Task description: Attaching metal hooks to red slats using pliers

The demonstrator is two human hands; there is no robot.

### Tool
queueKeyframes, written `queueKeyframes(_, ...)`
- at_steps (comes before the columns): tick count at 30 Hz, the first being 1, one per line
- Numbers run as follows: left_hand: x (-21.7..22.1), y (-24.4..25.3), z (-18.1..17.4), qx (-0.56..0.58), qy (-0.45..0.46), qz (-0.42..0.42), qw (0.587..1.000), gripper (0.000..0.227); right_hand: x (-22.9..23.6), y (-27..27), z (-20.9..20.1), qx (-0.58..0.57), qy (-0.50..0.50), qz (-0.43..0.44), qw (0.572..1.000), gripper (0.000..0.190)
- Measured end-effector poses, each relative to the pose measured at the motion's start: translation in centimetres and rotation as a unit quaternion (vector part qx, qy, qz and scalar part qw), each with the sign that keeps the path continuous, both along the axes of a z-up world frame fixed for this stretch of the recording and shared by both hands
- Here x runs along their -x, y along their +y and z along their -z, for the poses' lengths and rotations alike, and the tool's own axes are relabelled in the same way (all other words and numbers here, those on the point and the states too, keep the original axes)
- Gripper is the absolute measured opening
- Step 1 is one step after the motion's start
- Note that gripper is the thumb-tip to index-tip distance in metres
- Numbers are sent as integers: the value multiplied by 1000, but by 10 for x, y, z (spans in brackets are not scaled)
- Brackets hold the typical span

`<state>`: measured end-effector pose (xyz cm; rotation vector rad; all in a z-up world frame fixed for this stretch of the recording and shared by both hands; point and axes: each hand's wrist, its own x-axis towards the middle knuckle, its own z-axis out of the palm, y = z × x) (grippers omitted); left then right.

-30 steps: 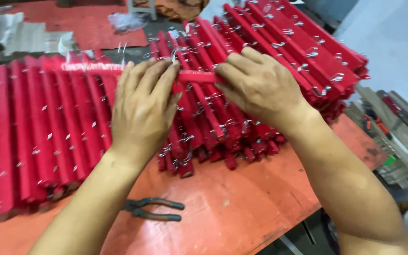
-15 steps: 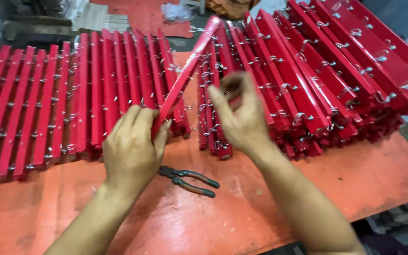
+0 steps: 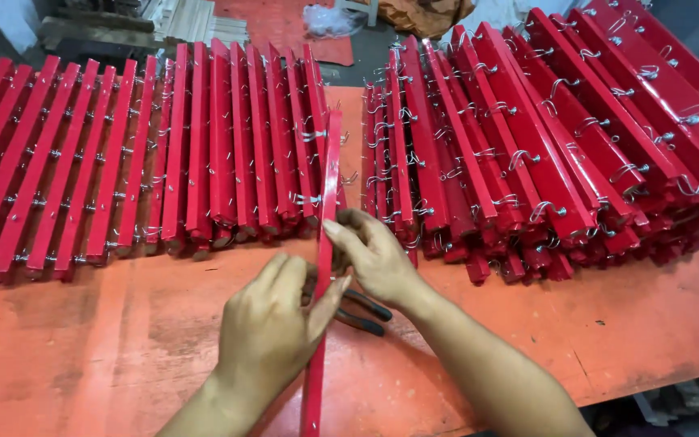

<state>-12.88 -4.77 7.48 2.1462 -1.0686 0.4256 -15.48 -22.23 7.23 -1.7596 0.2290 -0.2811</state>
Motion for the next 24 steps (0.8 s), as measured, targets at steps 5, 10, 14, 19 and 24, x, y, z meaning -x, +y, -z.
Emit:
queueKeyframes(5,-41,10,-17,186,77,33,979,20,11,-19,53,-69,-23,-74,995,28)
queueKeyframes(10,-77,4,-7,256,99,70,959,34,19,-17,77,-116,-16,-140,983,35)
queueKeyframes(14,-86,0,9,229,89,103,964,37,27,-9,85,-168,4,-174,970,33)
queueKeyframes(19,-94,-3,27,222,87,81,968,20,30,-1,81,-170,14,-204,964,33)
queueKeyframes(24,-98,1,33,217,72,91,969,19,32,-7,105,-182,27,-216,959,32)
